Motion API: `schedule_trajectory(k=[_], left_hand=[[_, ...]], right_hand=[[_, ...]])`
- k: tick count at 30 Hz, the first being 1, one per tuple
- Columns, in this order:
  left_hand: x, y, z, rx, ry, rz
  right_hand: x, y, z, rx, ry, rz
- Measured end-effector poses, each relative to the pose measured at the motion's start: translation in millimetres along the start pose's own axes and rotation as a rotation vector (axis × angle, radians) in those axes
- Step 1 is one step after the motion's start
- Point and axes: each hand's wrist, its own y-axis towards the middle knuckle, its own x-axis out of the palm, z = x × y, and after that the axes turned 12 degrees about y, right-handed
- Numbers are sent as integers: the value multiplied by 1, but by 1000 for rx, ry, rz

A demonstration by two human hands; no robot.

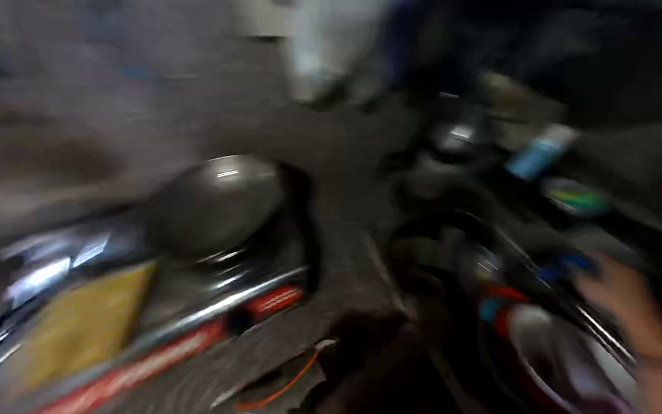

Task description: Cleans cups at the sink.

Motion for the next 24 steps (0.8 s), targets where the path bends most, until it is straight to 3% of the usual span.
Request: schedule_trajectory(k=[2, 5, 8, 12, 15, 17, 24], left_hand=[[1, 21, 6, 14, 84, -168], [6, 29, 7, -8, 193, -97], [3, 28, 3, -6, 196, -38], [-9, 18, -3, 60, 157, 172], [-16, 23, -7, 287, 119, 526], [-30, 37, -2, 434, 167, 595], [-79, 90, 67, 567, 663, 62]], right_hand=[[2, 15, 1, 262, -6, 67], [-1, 26, 17, 467, -95, 54], [-7, 33, -4, 634, -176, -53], [-7, 31, 4, 622, -252, -84], [-13, 32, 18, 559, -313, -119], [-16, 32, 14, 539, -342, -139], [-15, 30, -2, 563, -329, -150]])
